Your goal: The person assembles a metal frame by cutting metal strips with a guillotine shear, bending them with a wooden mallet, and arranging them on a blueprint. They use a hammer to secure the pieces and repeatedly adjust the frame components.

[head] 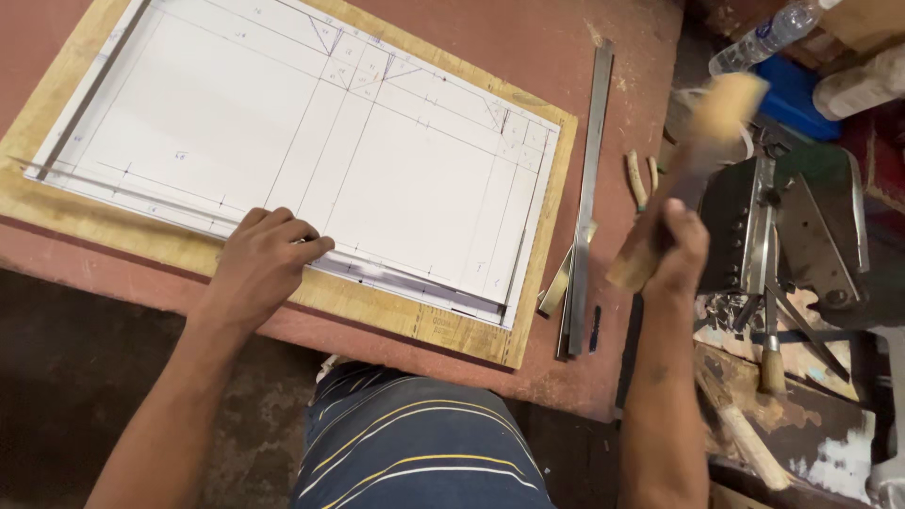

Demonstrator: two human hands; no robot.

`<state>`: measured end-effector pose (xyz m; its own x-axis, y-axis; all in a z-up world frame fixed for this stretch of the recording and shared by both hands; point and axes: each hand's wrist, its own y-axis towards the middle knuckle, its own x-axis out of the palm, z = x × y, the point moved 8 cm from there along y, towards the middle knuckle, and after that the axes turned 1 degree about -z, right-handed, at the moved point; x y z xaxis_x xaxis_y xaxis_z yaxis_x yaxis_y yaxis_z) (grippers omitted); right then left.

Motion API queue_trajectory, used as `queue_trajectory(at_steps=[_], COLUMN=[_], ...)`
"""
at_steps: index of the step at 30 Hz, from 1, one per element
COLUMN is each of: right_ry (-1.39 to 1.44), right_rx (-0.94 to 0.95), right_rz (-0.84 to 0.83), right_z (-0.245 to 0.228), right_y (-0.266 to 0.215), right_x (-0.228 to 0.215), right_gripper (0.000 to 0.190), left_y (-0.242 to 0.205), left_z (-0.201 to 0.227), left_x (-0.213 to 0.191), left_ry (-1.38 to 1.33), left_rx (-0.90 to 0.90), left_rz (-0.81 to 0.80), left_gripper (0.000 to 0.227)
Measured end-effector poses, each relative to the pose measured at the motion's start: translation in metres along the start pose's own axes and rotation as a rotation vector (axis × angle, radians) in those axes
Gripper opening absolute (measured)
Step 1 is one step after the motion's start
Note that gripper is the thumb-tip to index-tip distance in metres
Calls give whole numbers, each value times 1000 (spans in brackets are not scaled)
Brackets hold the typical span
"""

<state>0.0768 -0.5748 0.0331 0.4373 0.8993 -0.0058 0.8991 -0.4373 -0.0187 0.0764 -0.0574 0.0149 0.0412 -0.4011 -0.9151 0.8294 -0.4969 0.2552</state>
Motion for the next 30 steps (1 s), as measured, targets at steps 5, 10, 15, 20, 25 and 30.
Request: queue_trajectory(at_steps=[5,10,15,20,25,30], right_ry=[451,451,369,422,280,279], right_rx=[-6,-171,-527,-501,-401,-431], right_rz=[20,-26,-256,-497,-405,-459], right_z=[-63,-96,-109,-86,-68,-70], right_y=[-80,-122,-153,-159,-167,-175], right_x=[28,57,71,115,130,128], right_gripper=[17,15,17,22,19,18], left_y=[2,5,-3,-3,6,14], left_z=[8,10,14,15,15,10], left_x=[-3,-14,-12,-14,-17,-11], left_ry=[43,59,92,111,82,109], left_rx=[42,21,37,40,76,96], left_rz=[0,87,96,67,106,80], left_gripper=[35,34,32,33,28,27])
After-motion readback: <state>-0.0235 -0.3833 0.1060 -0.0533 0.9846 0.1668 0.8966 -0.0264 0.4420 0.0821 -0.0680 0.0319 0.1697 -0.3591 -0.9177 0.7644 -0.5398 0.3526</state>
